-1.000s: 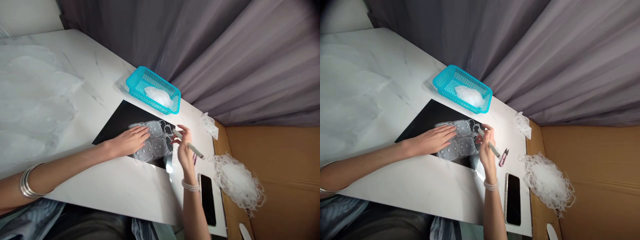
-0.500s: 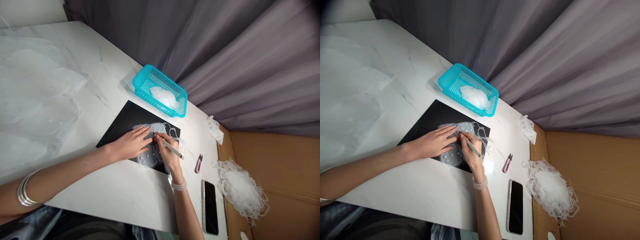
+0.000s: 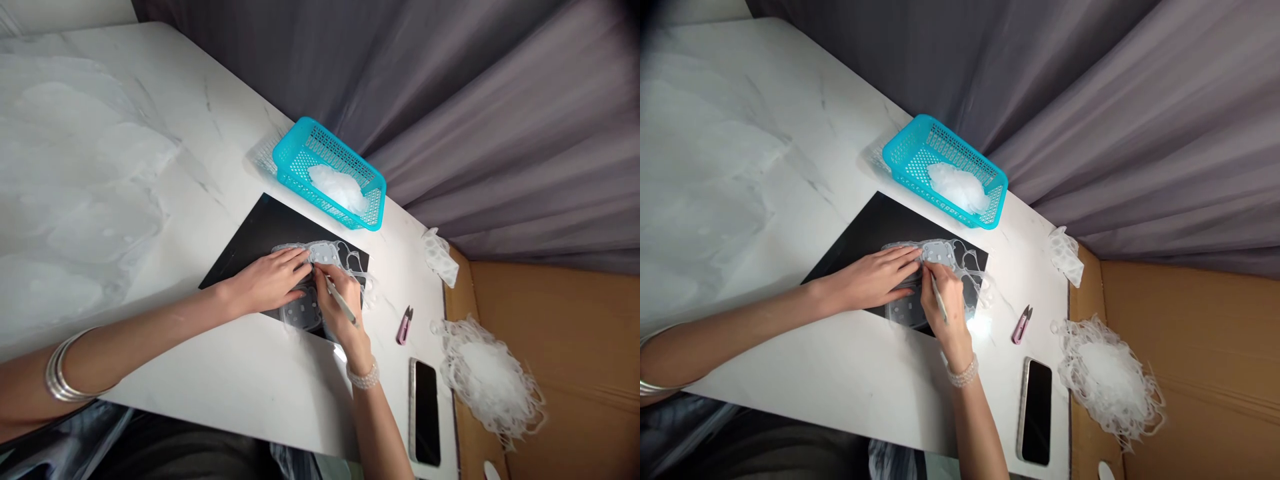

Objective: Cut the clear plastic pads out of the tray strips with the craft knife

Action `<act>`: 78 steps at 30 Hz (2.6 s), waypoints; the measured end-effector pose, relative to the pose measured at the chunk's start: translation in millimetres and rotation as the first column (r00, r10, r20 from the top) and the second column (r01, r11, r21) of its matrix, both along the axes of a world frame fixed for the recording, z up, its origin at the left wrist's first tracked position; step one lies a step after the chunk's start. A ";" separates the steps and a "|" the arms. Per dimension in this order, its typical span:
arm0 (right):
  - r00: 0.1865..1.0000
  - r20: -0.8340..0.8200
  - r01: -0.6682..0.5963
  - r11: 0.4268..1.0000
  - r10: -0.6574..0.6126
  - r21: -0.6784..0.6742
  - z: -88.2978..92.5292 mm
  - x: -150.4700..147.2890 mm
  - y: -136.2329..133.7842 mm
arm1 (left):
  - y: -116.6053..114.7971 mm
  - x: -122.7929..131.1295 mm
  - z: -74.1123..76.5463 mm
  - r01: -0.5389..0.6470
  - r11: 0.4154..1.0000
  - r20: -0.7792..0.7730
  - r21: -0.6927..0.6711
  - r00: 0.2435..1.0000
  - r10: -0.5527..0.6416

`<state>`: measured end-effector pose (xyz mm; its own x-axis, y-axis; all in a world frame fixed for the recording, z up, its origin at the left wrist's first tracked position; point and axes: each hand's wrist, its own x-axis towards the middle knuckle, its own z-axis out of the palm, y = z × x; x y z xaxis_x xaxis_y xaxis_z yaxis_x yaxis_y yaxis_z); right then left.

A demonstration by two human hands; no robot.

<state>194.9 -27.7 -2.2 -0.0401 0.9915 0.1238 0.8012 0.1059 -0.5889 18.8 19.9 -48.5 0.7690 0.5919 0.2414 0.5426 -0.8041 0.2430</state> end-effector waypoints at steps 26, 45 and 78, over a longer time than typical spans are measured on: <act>0.999 0.007 -0.039 0.985 0.038 0.166 -24.9 5.6 -9.1 | -0.6 -4.4 -5.9 0.020 0.999 -0.002 0.050 1.000 -0.020; 0.991 -0.113 0.084 0.985 -0.067 0.152 -20.0 32.7 12.7 | 3.0 -9.9 -14.2 0.031 0.999 0.034 0.034 0.999 -0.032; 0.895 -0.428 0.073 0.988 -0.124 -0.135 14.0 22.3 41.6 | 5.0 21.7 41.0 0.090 0.528 0.420 -0.845 0.722 0.549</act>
